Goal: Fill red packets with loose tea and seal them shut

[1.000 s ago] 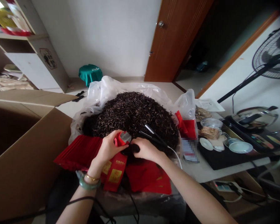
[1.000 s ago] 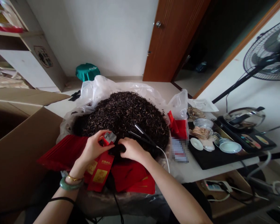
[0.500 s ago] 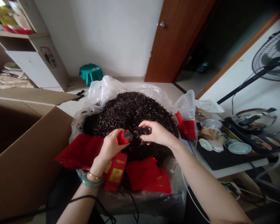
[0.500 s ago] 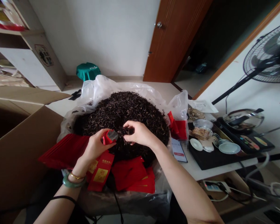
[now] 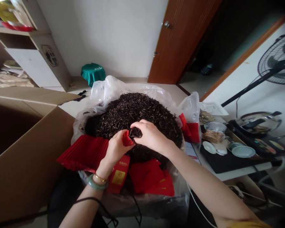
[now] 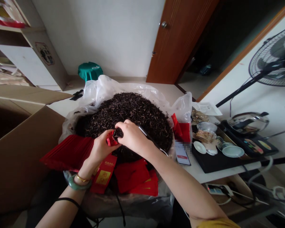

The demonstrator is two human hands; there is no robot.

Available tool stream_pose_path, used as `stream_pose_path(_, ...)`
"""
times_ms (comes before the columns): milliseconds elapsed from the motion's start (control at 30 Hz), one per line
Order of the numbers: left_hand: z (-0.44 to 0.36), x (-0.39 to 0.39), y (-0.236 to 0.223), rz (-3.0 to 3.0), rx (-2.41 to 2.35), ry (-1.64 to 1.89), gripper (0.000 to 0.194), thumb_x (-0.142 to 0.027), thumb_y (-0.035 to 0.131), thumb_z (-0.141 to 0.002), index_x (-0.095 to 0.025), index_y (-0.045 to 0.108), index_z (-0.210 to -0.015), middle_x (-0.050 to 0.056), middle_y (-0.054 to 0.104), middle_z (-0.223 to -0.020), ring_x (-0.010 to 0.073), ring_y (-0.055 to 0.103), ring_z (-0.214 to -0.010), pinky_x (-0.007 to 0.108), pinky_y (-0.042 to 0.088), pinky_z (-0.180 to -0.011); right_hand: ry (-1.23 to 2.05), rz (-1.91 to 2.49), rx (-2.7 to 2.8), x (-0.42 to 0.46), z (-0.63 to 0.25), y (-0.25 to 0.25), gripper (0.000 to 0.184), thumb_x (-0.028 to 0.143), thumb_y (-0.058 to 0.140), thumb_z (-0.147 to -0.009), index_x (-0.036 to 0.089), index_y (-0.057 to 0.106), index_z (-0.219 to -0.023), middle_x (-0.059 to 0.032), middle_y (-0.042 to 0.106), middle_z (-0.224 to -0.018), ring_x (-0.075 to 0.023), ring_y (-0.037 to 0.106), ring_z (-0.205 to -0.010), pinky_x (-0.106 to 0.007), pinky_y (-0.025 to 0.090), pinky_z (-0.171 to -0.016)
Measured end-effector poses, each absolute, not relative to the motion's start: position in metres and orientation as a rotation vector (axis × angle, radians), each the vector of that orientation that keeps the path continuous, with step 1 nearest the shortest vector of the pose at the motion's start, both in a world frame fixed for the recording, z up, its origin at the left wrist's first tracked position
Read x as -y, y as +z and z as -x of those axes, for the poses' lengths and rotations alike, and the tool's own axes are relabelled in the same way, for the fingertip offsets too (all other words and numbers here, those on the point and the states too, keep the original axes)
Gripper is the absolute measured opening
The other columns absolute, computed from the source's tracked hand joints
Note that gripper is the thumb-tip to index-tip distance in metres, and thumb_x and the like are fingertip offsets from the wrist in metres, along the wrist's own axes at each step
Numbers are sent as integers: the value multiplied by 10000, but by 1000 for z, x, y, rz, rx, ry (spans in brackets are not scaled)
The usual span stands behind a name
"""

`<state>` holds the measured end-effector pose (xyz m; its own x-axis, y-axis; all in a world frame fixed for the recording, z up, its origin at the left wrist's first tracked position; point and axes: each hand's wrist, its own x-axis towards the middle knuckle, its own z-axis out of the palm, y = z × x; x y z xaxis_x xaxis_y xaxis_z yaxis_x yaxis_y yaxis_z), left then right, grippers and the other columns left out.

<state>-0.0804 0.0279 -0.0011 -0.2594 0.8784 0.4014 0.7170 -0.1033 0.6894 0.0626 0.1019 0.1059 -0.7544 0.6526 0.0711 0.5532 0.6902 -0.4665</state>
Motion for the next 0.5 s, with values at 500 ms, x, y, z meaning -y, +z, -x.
stream_pose_path(500, 79, -30, -6, -1788, -1999, 1325, 496, -296, 785, -642, -200, 566, -1077, 49, 697, -976, 220, 669, -899, 332, 538, -791, 379, 969, 2744, -94, -65, 91, 184, 47, 591, -805, 145, 682, -930, -76, 591, -938, -197, 597, -892, -334, 488, -859)
